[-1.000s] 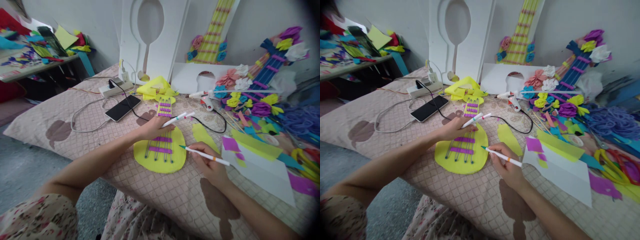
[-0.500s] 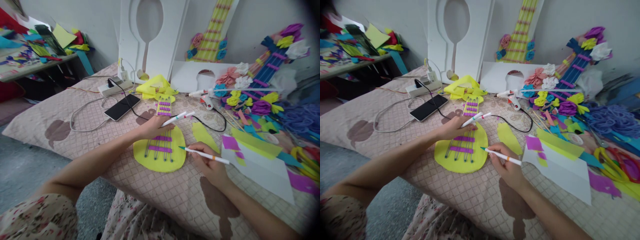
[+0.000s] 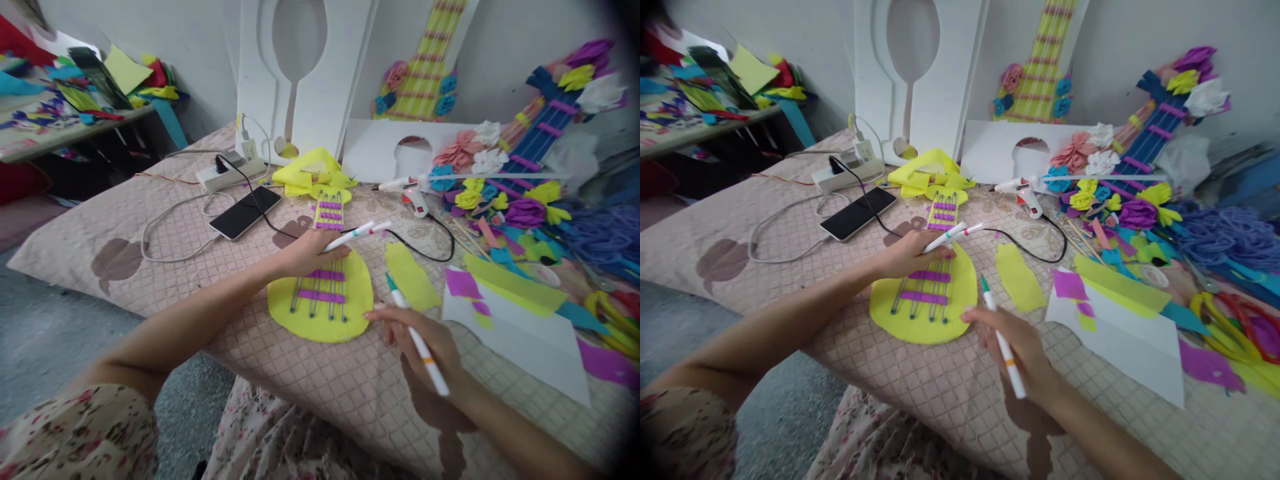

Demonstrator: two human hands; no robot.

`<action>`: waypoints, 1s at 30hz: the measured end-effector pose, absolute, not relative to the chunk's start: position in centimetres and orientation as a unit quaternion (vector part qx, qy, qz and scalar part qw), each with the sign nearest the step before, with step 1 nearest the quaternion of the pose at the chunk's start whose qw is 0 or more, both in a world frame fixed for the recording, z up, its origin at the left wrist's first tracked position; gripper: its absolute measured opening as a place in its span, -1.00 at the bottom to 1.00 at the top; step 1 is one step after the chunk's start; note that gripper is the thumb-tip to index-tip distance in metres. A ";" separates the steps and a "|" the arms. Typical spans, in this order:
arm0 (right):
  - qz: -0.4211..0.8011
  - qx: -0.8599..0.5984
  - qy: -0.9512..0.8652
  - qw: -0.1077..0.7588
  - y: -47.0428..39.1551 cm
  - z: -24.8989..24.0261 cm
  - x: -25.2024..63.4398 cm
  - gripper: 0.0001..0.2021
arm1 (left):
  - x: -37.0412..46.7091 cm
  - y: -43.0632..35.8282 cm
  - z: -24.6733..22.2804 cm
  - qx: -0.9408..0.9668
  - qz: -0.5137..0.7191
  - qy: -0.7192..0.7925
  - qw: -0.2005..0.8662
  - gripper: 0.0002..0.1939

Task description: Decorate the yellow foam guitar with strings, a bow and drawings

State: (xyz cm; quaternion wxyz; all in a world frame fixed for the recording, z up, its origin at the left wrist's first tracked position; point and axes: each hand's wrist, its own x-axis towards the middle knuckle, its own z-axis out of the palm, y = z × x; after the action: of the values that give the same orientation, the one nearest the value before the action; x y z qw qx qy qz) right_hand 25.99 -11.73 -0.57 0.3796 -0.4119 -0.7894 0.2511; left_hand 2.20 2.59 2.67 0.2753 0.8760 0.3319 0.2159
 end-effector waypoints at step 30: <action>0.292 -0.547 -0.662 0.421 -11.1 -0.7 25.9 -0.82 | 2.3 2.5 3.0 0.899 0.239 0.254 0.265 -0.72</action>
State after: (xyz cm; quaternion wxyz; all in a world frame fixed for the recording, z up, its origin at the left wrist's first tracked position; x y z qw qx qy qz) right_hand 25.88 -11.11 -0.67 0.4207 -0.5474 -0.6619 0.2922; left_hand 2.27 2.51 2.98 0.2653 0.8987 0.2543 0.2391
